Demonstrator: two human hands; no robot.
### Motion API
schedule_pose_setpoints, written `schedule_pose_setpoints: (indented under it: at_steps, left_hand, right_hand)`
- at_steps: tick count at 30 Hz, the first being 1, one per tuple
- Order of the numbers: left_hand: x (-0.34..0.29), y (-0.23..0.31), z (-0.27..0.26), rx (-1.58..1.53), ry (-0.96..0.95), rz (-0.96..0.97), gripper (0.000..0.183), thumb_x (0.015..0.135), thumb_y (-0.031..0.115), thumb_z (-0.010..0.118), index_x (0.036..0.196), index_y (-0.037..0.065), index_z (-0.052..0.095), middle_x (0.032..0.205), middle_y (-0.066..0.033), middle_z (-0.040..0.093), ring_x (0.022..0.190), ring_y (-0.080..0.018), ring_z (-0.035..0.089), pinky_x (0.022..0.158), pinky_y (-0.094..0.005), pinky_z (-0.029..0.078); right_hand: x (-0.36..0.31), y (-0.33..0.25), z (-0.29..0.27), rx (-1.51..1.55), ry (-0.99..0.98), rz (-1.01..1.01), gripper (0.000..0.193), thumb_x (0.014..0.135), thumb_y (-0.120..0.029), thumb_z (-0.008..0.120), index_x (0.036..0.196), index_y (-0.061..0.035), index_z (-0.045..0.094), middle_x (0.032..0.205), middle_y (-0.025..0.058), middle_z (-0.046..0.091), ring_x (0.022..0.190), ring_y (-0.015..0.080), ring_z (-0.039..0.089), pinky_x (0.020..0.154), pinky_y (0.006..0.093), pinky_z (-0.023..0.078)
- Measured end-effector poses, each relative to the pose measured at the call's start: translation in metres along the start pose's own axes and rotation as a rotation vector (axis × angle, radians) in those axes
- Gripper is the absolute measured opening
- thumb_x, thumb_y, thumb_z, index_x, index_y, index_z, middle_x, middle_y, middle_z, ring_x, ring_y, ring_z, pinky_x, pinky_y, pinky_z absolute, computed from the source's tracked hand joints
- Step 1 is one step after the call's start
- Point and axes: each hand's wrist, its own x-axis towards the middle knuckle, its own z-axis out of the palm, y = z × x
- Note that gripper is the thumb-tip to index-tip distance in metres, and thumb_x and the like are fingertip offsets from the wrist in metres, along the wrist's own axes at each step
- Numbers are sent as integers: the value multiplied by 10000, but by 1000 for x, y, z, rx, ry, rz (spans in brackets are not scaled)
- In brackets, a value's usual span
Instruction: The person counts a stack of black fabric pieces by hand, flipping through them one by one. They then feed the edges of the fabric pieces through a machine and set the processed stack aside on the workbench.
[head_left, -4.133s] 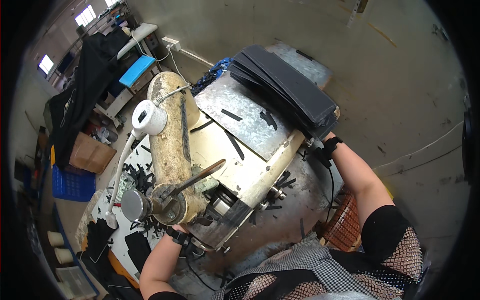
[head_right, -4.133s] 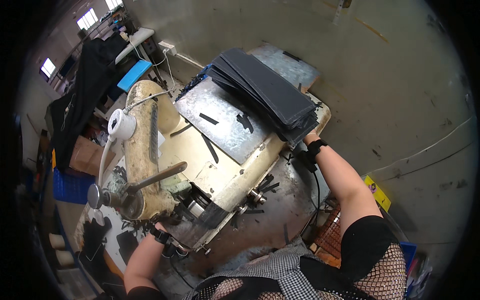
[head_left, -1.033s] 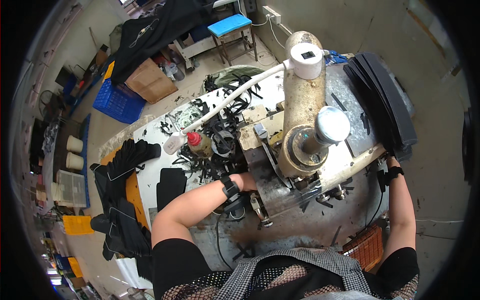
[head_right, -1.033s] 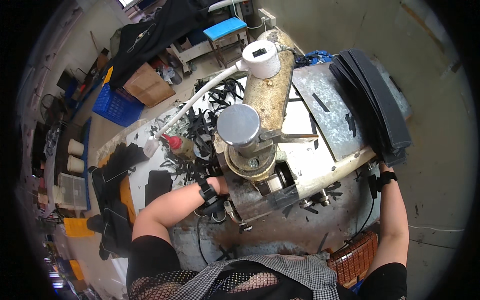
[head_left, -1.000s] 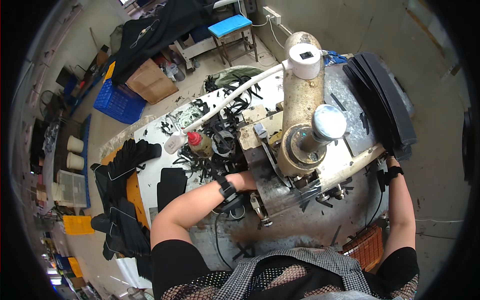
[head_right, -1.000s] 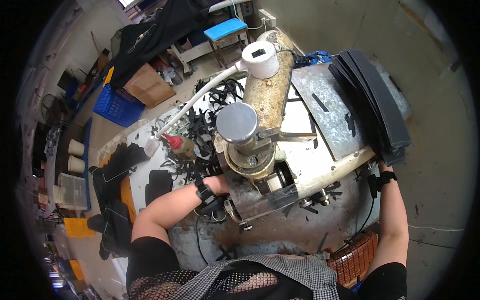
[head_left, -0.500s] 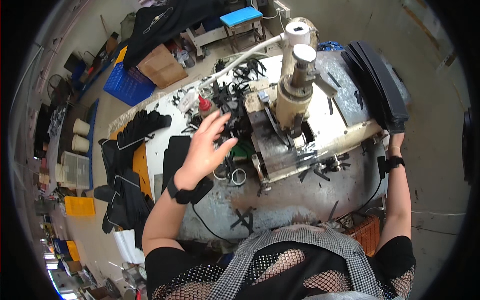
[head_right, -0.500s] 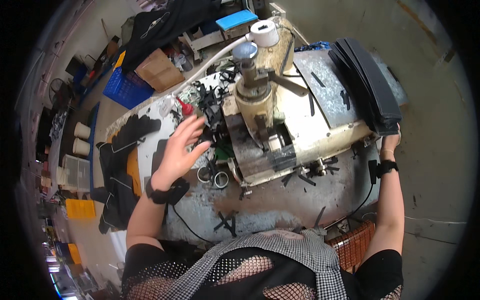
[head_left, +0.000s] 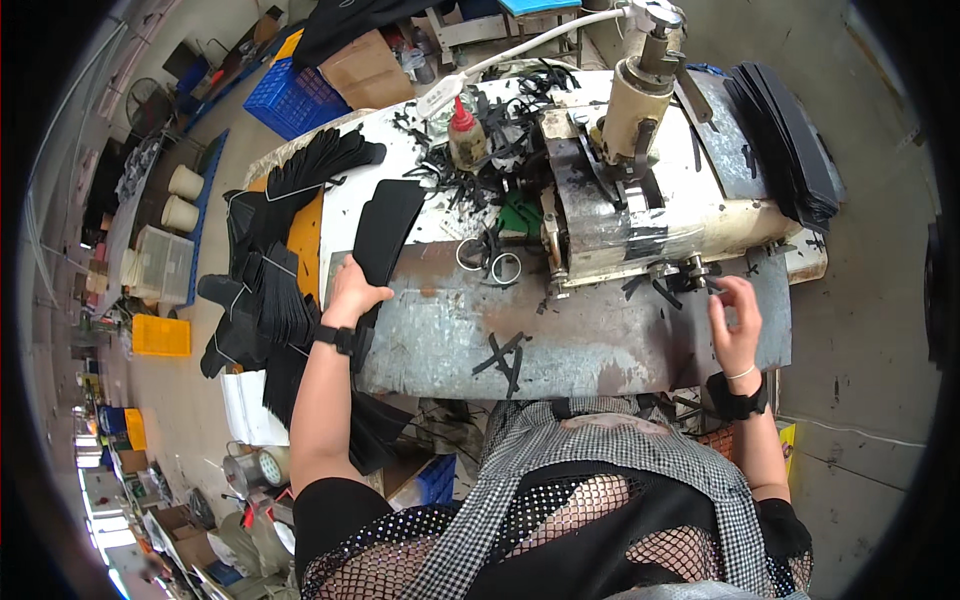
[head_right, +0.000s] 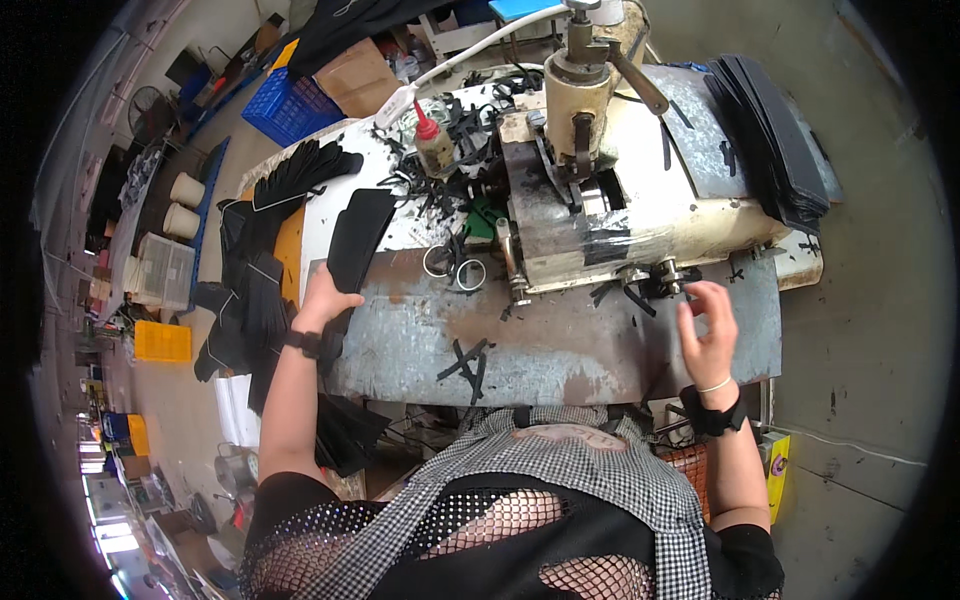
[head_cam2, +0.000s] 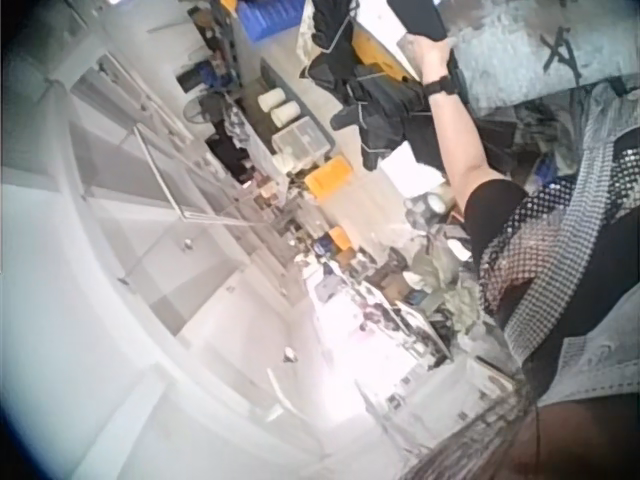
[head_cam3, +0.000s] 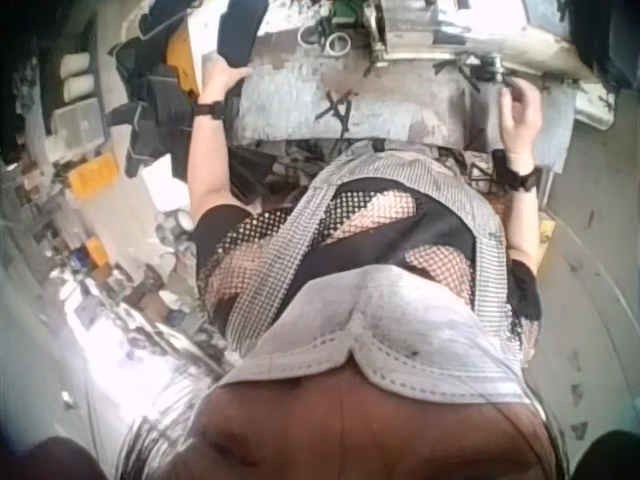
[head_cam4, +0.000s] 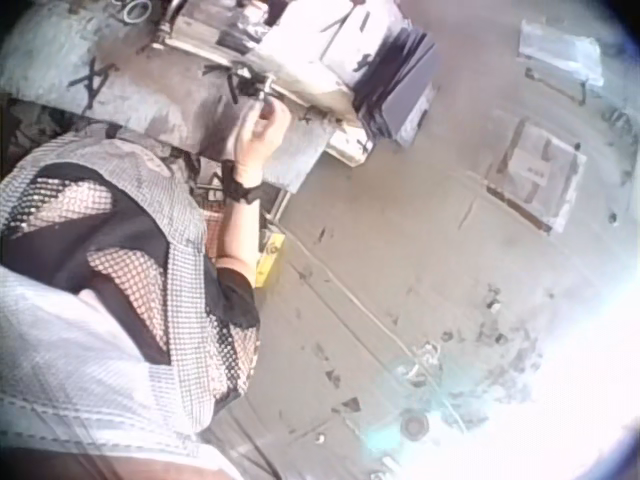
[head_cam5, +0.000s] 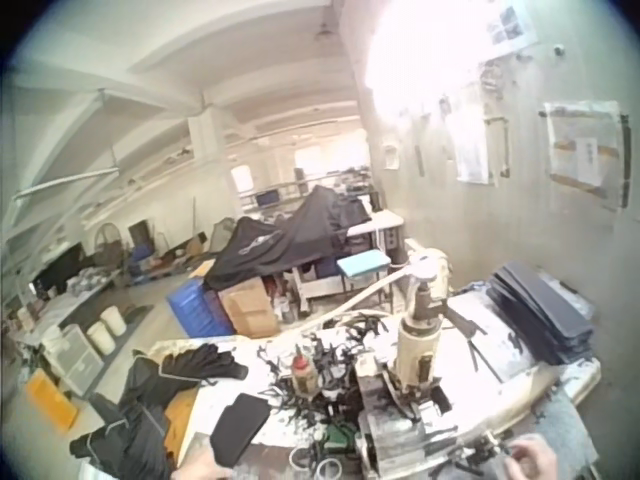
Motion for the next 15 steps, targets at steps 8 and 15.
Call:
schedule_pose_setpoints:
  at_steps: [8, 15]
  left_hand:
    - [4, 16, -5, 99, 2, -78, 879, 475, 266, 882, 1137, -162, 495, 1139, -298, 574, 1071, -376, 581, 928, -368, 476]
    - [9, 26, -11, 177, -92, -122, 980, 518, 305, 884, 1249, -150, 416, 1171, -286, 585, 1086, -349, 598, 929, -358, 490]
  right_hand:
    - [-13, -41, 33, 161, -267, -55, 152, 792, 13, 622, 939, -17, 600, 896, 117, 599, 661, 210, 607, 599, 302, 484]
    - [-25, -44, 51, 177, -405, -142, 133, 781, -14, 634, 908, -45, 609, 820, 98, 584, 656, 250, 610, 583, 330, 483]
